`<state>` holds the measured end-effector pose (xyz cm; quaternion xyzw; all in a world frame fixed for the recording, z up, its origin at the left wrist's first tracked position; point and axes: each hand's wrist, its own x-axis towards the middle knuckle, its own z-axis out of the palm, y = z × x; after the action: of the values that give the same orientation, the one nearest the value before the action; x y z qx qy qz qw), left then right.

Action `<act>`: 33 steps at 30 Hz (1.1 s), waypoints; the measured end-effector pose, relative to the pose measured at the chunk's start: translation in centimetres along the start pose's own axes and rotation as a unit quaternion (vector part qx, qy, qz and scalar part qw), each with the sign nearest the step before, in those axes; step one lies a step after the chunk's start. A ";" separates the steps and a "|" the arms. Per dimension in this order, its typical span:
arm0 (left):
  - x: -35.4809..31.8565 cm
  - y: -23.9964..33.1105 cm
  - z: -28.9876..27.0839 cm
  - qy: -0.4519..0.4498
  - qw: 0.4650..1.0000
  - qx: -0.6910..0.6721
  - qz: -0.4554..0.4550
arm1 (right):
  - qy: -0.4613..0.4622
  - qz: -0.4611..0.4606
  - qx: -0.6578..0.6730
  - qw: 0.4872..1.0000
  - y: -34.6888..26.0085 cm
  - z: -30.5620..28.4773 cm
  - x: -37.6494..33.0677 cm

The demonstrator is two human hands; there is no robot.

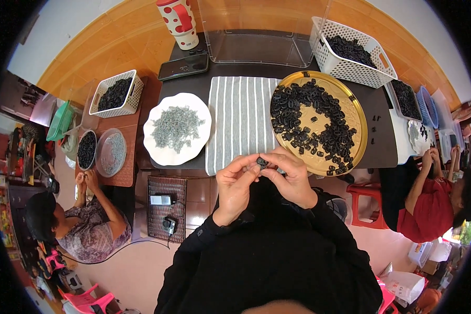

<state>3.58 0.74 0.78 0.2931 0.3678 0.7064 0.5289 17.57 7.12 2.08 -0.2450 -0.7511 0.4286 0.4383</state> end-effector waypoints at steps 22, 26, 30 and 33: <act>-1.0 -0.2 0.9 -0.035 0.998 0.028 0.050 | 0.083 -0.094 -0.077 0.989 -0.8 0.9 -1.4; -1.1 0.0 0.9 -0.043 0.996 0.045 0.062 | 0.085 -0.099 -0.077 0.988 -1.0 0.8 -1.6; -1.3 0.1 1.2 -0.053 0.995 0.049 0.074 | 0.105 -0.126 -0.095 0.982 -1.4 0.8 -1.5; -1.3 0.0 1.5 -0.049 0.993 0.053 0.092 | 0.115 -0.144 -0.104 0.977 -1.9 0.7 -1.4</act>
<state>5.14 -0.21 1.63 0.3872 0.3503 0.7162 0.4630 17.68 4.82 2.92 -0.2266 -0.7635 0.2494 0.5510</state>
